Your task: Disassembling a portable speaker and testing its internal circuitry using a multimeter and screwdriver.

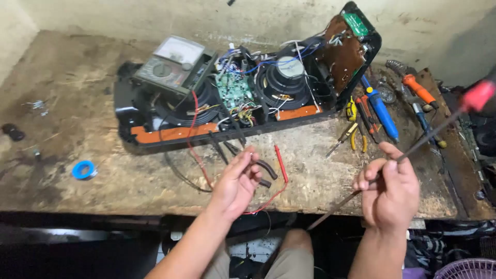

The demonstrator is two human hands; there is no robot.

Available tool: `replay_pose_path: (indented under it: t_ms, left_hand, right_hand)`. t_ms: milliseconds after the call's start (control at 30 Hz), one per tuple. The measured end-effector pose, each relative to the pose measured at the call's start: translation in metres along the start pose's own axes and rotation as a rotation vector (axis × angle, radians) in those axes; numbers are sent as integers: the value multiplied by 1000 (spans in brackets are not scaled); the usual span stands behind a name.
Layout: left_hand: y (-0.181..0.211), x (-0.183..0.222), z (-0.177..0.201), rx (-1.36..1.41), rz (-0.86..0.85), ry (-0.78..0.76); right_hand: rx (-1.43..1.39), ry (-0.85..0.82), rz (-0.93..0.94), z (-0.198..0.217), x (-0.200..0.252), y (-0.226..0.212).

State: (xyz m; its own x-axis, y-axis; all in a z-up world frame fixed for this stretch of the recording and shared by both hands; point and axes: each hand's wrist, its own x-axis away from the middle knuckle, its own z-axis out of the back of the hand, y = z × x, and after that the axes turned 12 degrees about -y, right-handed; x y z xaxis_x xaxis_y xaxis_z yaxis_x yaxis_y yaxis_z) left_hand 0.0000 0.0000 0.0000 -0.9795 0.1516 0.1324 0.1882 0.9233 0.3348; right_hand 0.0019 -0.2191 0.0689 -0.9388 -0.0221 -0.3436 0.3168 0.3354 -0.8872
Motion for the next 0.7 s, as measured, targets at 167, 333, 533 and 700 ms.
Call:
replay_pose_path:
  t_ms: [167, 333, 533, 700]
  left_hand:
    - [2, 23, -9, -37, 1, 29]
    - [11, 41, -21, -14, 49, 14]
    - [1, 31, -27, 38, 131, 5]
    - [-8, 19, -32, 34, 85, -89]
  right_hand:
    - [100, 36, 98, -54, 21, -28]
    - [212, -31, 211, -84, 56, -34]
    - [398, 127, 439, -91, 69, -22]
    - [429, 249, 490, -90, 64, -16]
